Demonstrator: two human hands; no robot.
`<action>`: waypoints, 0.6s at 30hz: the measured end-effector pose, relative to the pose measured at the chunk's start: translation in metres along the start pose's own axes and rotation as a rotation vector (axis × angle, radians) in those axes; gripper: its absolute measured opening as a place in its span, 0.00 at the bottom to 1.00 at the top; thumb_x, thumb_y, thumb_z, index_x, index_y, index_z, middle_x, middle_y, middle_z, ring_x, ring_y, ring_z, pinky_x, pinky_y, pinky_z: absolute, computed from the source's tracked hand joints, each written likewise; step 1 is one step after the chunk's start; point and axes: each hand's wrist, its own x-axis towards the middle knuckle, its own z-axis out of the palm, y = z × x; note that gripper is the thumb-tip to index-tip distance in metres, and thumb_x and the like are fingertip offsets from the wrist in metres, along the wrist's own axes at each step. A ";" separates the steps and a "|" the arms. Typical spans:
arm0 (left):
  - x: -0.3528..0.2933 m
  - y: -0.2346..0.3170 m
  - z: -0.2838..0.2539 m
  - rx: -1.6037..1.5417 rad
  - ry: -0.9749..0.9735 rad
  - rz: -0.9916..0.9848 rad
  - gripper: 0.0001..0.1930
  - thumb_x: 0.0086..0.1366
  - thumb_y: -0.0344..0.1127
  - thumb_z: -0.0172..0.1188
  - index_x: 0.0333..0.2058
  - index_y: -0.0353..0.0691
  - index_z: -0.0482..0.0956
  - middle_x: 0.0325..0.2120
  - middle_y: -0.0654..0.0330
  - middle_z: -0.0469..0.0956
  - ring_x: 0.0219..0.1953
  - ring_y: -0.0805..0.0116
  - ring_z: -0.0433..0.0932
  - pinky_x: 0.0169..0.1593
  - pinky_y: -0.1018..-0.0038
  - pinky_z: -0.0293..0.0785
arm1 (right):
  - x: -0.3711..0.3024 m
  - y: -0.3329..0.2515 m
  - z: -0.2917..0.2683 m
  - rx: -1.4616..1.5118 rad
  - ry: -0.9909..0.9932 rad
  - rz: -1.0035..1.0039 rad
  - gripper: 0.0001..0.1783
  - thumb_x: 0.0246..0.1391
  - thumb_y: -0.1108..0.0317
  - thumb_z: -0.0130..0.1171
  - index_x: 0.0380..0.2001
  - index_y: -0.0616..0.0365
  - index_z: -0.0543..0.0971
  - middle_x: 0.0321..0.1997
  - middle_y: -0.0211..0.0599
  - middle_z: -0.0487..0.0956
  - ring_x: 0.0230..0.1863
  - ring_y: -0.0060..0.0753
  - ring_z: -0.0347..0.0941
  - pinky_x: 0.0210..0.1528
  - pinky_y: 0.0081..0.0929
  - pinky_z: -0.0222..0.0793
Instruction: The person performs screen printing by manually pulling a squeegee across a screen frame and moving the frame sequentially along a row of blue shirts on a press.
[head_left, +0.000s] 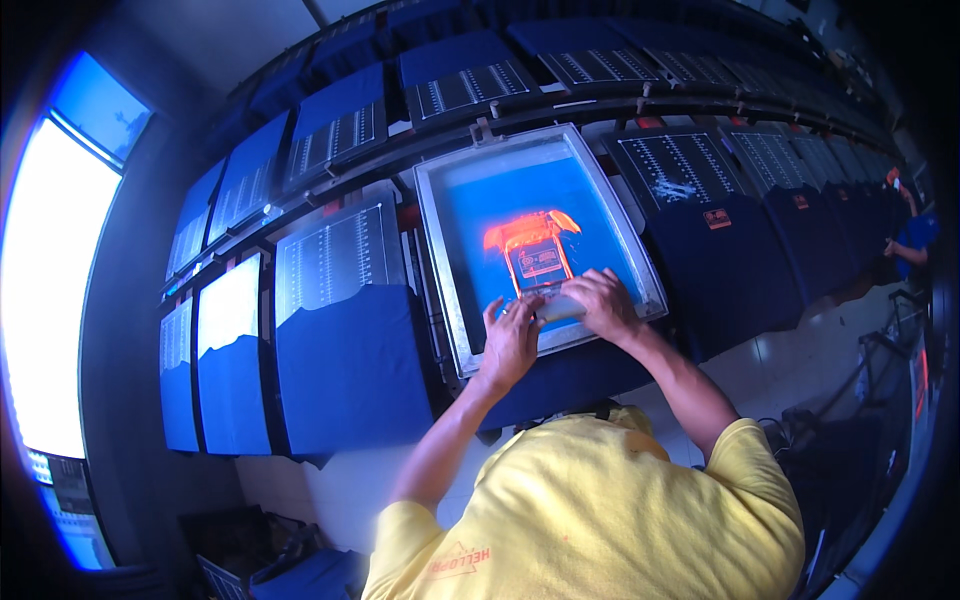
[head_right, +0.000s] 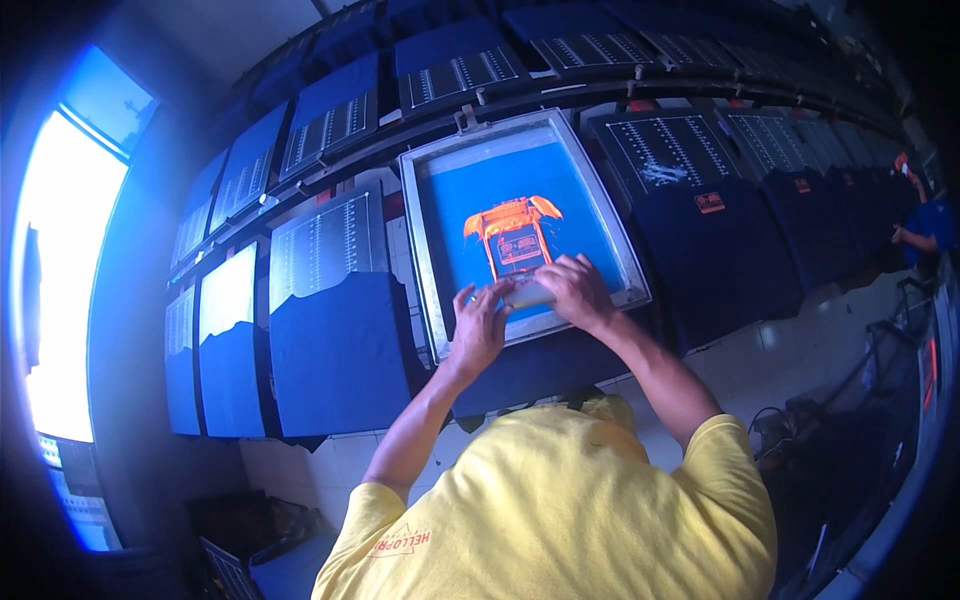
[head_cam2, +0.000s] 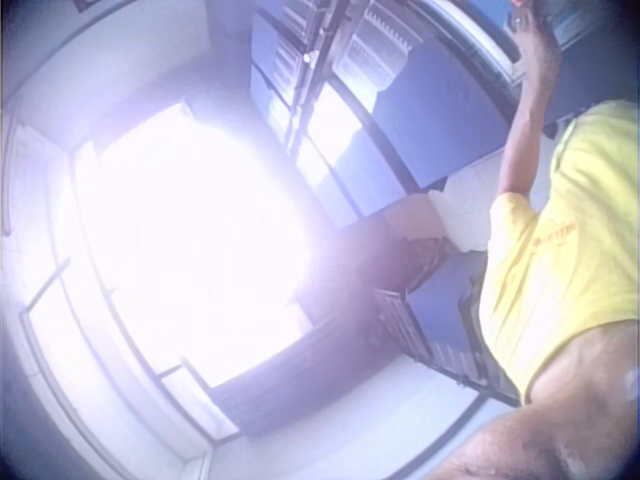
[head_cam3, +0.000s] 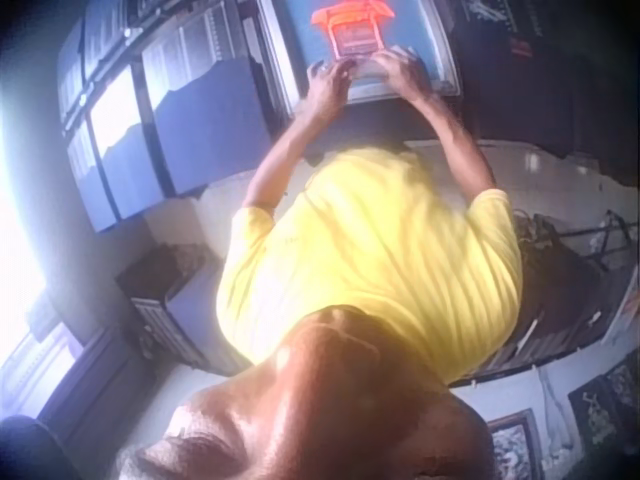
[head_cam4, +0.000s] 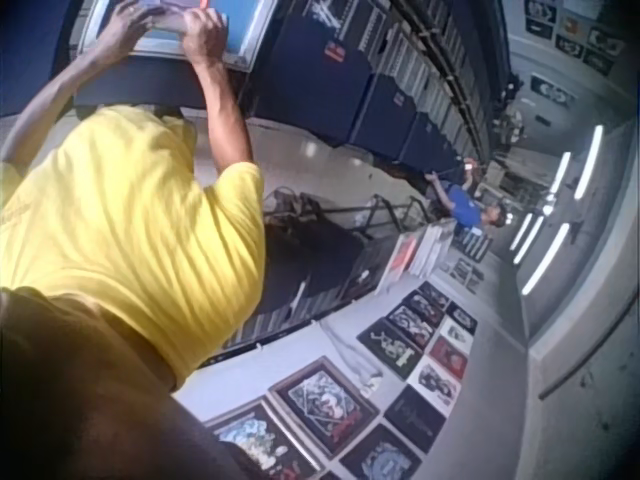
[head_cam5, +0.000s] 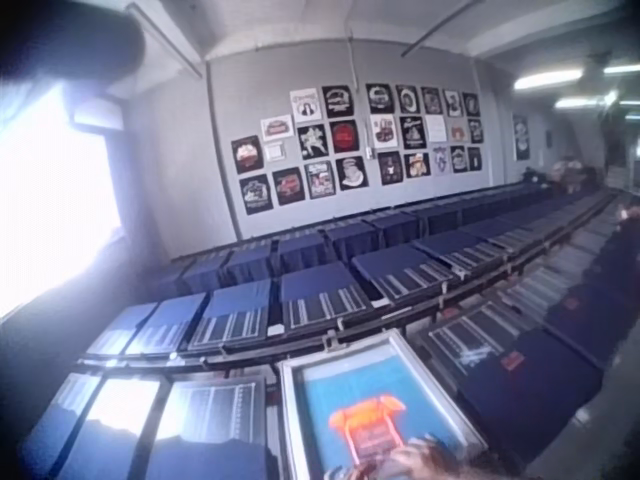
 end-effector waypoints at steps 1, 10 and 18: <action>-0.011 -0.001 0.006 -0.003 -0.030 -0.022 0.18 0.66 0.30 0.58 0.55 0.42 0.72 0.52 0.57 0.79 0.57 0.58 0.76 0.65 0.51 0.56 | -0.011 -0.001 0.006 -0.021 0.005 -0.016 0.17 0.39 0.72 0.69 0.37 0.54 0.81 0.40 0.29 0.83 0.43 0.36 0.77 0.43 0.37 0.65; -0.061 -0.008 0.031 0.039 -0.088 0.055 0.22 0.64 0.33 0.63 0.56 0.43 0.71 0.58 0.58 0.75 0.65 0.61 0.70 0.68 0.50 0.53 | -0.059 -0.024 0.016 0.005 -0.087 -0.007 0.32 0.40 0.59 0.76 0.51 0.56 0.79 0.56 0.34 0.79 0.59 0.37 0.72 0.58 0.38 0.66; -0.059 -0.020 0.007 -0.040 -0.060 -0.025 0.23 0.64 0.34 0.64 0.56 0.40 0.71 0.56 0.53 0.75 0.65 0.56 0.69 0.69 0.49 0.54 | -0.063 -0.022 -0.004 0.098 -0.044 0.118 0.27 0.56 0.55 0.66 0.53 0.61 0.78 0.60 0.42 0.77 0.62 0.45 0.70 0.64 0.41 0.64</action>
